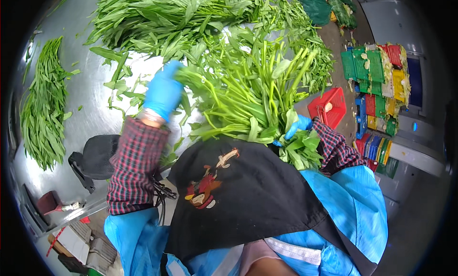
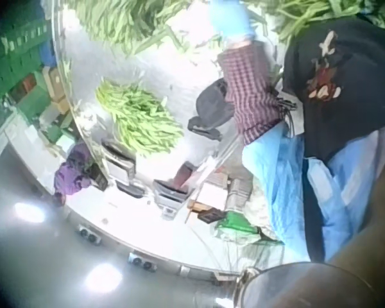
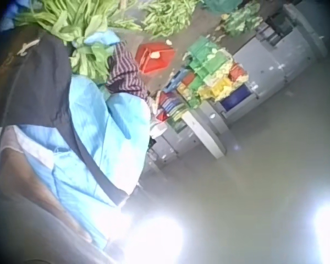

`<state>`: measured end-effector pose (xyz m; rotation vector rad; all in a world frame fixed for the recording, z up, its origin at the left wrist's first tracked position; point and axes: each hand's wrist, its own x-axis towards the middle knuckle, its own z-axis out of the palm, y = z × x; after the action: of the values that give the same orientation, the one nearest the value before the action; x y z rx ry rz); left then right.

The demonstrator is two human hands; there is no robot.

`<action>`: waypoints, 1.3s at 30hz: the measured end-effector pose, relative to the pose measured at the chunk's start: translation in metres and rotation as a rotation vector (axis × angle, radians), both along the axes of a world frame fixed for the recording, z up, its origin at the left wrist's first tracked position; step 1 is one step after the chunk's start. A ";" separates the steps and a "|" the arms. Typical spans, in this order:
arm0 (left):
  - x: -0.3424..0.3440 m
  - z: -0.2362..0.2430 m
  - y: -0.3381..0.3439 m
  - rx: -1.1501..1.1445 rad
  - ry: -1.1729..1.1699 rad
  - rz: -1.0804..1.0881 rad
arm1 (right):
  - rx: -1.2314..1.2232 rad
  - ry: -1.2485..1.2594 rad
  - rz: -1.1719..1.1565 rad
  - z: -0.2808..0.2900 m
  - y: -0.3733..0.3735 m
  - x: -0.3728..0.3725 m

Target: Sorting leafy greens into bunches on a processing table.

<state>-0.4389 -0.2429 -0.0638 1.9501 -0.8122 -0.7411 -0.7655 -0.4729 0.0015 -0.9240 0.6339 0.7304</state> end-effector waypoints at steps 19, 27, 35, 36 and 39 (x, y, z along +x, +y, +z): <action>-0.043 0.047 0.021 -0.213 1.285 -0.273 | -0.014 0.119 0.244 0.007 -0.002 0.000; -0.003 0.024 0.053 -0.144 0.976 -0.256 | -0.006 0.142 0.296 0.018 -0.009 0.003; -0.032 0.040 0.025 -0.218 1.014 -0.307 | 0.001 0.158 0.339 0.017 -0.007 0.005; -0.035 0.042 0.022 -0.195 0.923 -0.374 | 0.006 0.155 0.336 0.017 -0.008 0.005; -0.016 0.033 0.024 -0.095 0.868 -0.090 | 0.009 0.157 0.330 0.015 -0.007 0.003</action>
<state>-0.4548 -0.2185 -0.0308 1.2997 -0.3781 -1.4240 -0.7627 -0.4799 0.0168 -0.9814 0.6212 1.1080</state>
